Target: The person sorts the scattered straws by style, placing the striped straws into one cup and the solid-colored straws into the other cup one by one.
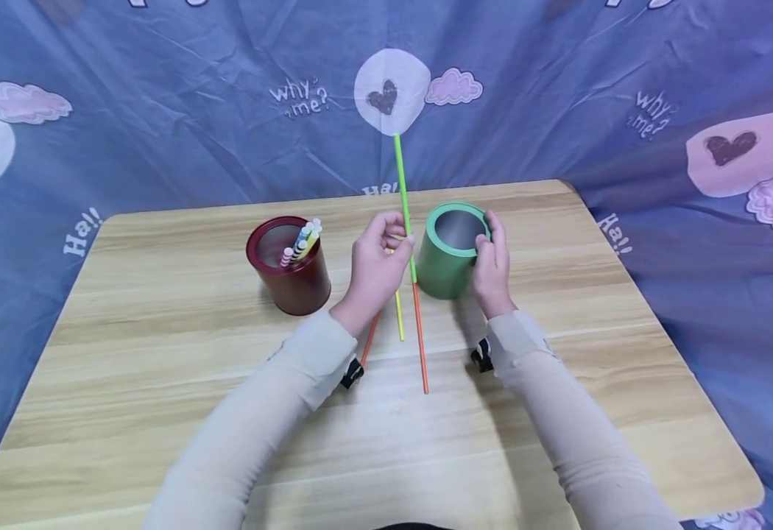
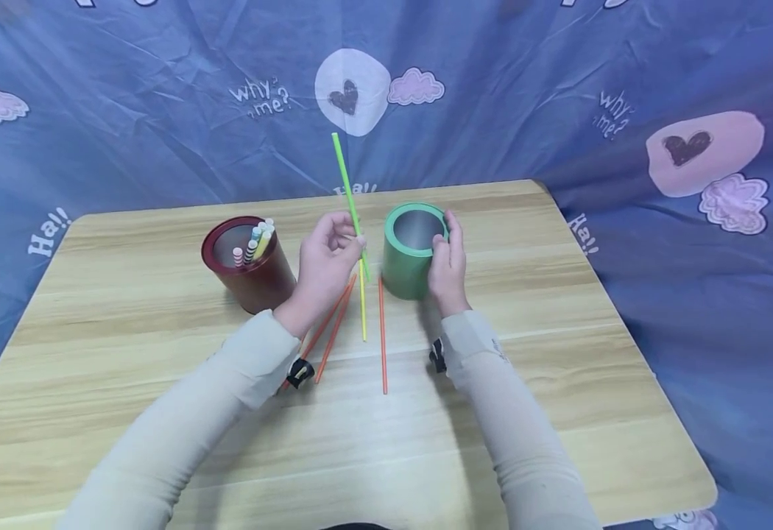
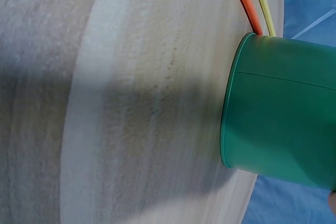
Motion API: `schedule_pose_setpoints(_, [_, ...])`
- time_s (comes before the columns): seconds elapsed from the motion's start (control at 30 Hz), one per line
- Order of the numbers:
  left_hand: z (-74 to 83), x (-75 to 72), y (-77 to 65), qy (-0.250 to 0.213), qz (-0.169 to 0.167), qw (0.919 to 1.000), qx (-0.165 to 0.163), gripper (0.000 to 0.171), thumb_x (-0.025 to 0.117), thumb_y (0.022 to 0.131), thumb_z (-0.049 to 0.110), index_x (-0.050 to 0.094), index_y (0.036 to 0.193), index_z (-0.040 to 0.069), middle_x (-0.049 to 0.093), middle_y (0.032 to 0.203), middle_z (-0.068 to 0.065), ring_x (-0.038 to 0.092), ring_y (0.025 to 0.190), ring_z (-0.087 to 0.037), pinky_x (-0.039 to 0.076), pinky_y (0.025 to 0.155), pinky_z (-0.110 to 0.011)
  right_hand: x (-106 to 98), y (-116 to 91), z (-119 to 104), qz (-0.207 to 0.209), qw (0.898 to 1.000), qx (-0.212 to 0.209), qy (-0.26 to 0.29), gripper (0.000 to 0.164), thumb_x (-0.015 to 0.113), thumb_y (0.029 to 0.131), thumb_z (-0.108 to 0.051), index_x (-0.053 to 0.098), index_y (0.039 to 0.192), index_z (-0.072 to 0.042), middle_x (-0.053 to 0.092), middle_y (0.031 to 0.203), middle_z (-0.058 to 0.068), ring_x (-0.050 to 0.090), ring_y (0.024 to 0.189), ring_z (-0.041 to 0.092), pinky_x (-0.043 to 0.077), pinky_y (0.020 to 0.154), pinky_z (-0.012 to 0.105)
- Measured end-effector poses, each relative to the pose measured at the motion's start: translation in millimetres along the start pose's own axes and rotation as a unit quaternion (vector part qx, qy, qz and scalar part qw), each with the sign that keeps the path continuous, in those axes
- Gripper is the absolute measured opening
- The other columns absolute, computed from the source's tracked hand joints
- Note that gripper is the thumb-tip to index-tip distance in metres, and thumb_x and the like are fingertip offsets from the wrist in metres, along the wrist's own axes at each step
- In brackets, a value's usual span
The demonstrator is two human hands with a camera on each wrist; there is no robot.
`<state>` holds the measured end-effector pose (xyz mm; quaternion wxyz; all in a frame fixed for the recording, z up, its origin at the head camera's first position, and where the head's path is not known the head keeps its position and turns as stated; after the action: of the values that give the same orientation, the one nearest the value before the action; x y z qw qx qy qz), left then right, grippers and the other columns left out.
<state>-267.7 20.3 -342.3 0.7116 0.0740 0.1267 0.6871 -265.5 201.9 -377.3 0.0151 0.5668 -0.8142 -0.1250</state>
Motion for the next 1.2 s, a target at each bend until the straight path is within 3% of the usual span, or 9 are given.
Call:
schedule_pose_setpoints(0.33, [20.9, 17.6, 12.8, -0.021, -0.001, 0.9979, 0.062, 0.022, 0.058, 0.083, -0.005, 0.053, 0.104, -0.004, 0.059, 0.096, -0.019, 0.059, 0.080, -0.024, 0.050, 0.070, -0.021, -3, 2, -1, 0.013, 1.000, -0.018, -0.009, 0.051, 0.029, 0.091, -0.003, 0.030, 0.141, 0.003, 0.031, 0.146, 0.019, 0.028, 0.136, 0.024, 0.022, 0.112, 0.027])
schedule_pose_setpoints(0.57, [28.0, 25.8, 19.1, -0.017, 0.005, 0.9973, 0.072, 0.020, 0.058, 0.084, -0.006, 0.052, 0.104, -0.003, 0.059, 0.095, -0.018, 0.059, 0.081, -0.023, 0.051, 0.069, -0.020, -1, 0, 0, 0.009, 1.000, -0.025, -0.003, 0.050, 0.029, 0.091, -0.002, 0.030, 0.141, 0.005, 0.031, 0.146, 0.021, 0.027, 0.136, 0.025, 0.021, 0.113, 0.028])
schedule_pose_setpoints(0.83, [27.5, 36.6, 24.2, 0.004, 0.001, 0.9955, 0.095, 0.018, 0.057, 0.086, -0.004, 0.053, 0.104, -0.002, 0.060, 0.094, -0.018, 0.059, 0.081, -0.023, 0.051, 0.068, -0.020, -1, 0, -4, 0.014, 0.999, -0.037, 0.000, 0.049, 0.030, 0.091, 0.000, 0.031, 0.140, 0.006, 0.032, 0.145, 0.022, 0.028, 0.136, 0.026, 0.022, 0.113, 0.030])
schedule_pose_setpoints(1.2, [13.0, 51.2, 16.6, 0.049, -0.002, 0.9957, 0.079, 0.022, 0.058, 0.086, -0.001, 0.056, 0.108, 0.002, 0.062, 0.098, -0.014, 0.062, 0.084, -0.022, 0.053, 0.071, -0.022, -2, -1, -3, 0.004, 1.000, -0.027, -0.008, 0.049, 0.030, 0.092, -0.002, 0.030, 0.141, 0.005, 0.031, 0.146, 0.020, 0.027, 0.136, 0.024, 0.022, 0.113, 0.031])
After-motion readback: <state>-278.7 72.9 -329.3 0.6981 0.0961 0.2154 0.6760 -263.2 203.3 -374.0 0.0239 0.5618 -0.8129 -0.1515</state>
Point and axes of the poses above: each hand's wrist, its own y-axis towards the middle knuckle, its own x-axis out of the palm, z = x × y, the point moved 5 cm from there along y, towards the middle knuckle
